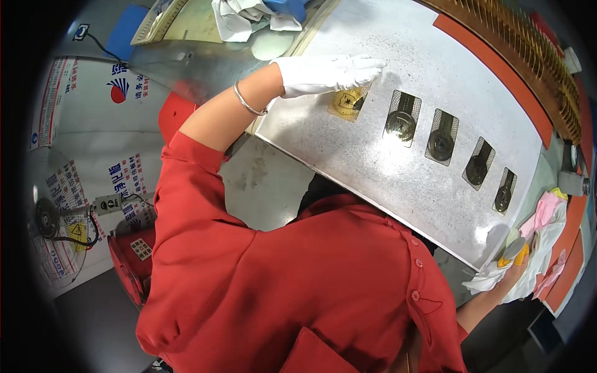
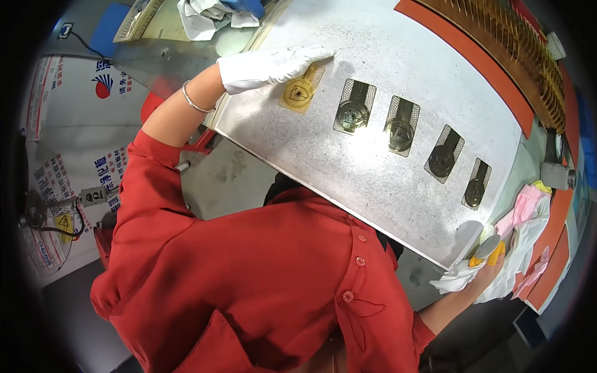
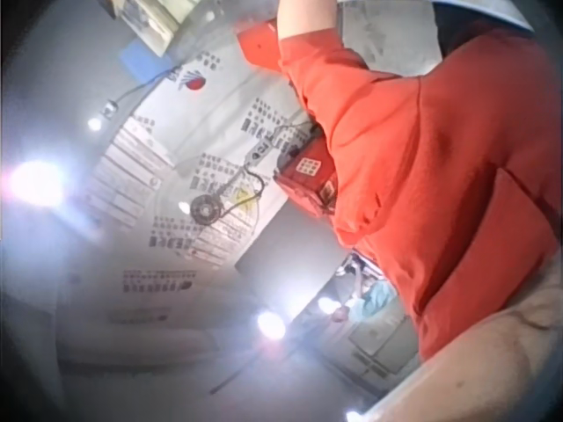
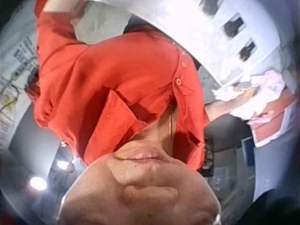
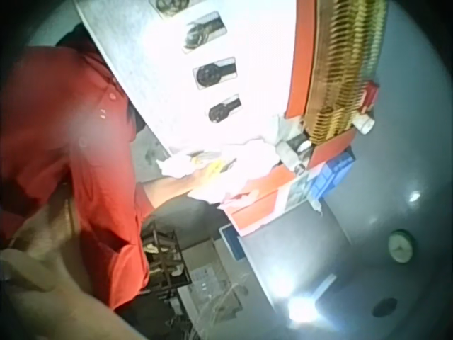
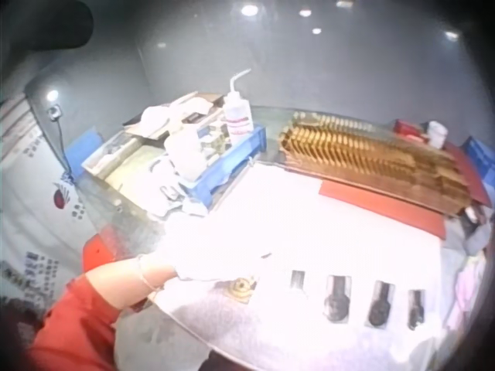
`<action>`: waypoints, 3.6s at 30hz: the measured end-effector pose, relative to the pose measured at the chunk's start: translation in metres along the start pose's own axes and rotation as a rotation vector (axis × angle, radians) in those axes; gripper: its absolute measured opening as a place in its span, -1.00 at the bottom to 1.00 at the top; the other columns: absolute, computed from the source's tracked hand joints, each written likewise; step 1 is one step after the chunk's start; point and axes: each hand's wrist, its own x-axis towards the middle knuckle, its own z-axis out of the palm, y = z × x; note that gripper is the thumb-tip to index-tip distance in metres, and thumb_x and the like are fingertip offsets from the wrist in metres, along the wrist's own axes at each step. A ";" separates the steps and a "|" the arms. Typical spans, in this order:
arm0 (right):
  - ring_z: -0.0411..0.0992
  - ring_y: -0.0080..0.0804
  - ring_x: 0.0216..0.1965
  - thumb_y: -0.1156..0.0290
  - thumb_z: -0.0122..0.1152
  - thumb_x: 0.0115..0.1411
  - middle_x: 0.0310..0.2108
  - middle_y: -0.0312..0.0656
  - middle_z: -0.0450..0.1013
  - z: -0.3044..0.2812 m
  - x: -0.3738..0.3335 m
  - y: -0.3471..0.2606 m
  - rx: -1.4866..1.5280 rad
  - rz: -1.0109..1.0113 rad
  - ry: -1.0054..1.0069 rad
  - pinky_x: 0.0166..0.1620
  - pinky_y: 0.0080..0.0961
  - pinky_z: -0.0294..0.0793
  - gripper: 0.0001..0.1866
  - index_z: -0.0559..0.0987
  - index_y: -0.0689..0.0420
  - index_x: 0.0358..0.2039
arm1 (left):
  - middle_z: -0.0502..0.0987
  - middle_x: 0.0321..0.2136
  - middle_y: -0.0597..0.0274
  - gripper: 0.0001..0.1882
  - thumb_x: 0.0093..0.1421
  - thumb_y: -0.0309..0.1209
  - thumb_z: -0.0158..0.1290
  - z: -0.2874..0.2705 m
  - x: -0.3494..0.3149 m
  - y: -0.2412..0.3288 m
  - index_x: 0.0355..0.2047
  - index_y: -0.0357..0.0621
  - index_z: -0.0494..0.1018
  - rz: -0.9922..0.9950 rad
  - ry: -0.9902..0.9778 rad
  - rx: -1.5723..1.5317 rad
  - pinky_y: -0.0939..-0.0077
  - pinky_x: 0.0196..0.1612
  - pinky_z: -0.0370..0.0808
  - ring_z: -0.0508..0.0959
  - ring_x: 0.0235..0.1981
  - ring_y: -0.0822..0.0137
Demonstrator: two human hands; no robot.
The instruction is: The person cleans small, dark rectangular metal parts on a white work surface using a white cloth and a yellow sponge. They wipe each part individually, occasionally applying liquid from a squeeze bottle, and then place the cleaned parts onto a wooden rack.
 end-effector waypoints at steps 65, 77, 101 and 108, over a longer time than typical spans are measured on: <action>0.37 -0.68 -0.49 0.39 0.01 0.20 -0.41 -0.33 0.42 0.003 0.000 0.001 0.077 -0.055 -0.070 -0.47 -0.77 0.35 -0.80 0.40 0.21 -0.19 | -0.05 0.23 0.19 -0.37 0.24 0.02 -0.35 0.038 0.059 0.024 0.21 -0.06 -0.02 0.136 -0.056 0.022 0.47 0.25 -0.09 -0.03 0.24 0.27; 0.33 -0.71 -0.50 0.39 -0.04 0.22 -0.43 -0.37 0.40 0.009 -0.004 -0.001 0.103 -0.050 -0.109 -0.46 -0.79 0.30 -0.81 0.41 0.21 -0.22 | -0.11 0.25 0.14 -0.28 0.19 0.16 -0.35 0.049 0.072 0.055 0.22 -0.04 -0.02 0.142 -0.063 -0.015 0.41 0.26 -0.11 -0.11 0.27 0.24; 0.34 -0.72 -0.51 0.42 -0.02 0.21 -0.45 -0.38 0.40 0.012 -0.004 0.000 0.214 -0.022 -0.130 -0.47 -0.81 0.31 -0.82 0.41 0.21 -0.20 | 0.07 0.17 0.14 -0.34 0.21 0.07 -0.28 0.076 0.119 0.070 0.19 -0.08 0.06 -0.011 -0.100 -0.024 0.43 0.24 -0.05 0.05 0.21 0.28; 0.33 -0.74 -0.51 0.43 -0.01 0.20 -0.46 -0.40 0.40 0.014 -0.006 -0.003 0.167 -0.041 -0.120 -0.47 -0.81 0.29 -0.83 0.42 0.20 -0.22 | -0.04 0.24 0.19 -0.35 0.22 0.09 -0.36 0.075 0.123 0.077 0.22 0.00 0.00 0.159 -0.182 0.055 0.44 0.27 -0.11 -0.05 0.26 0.25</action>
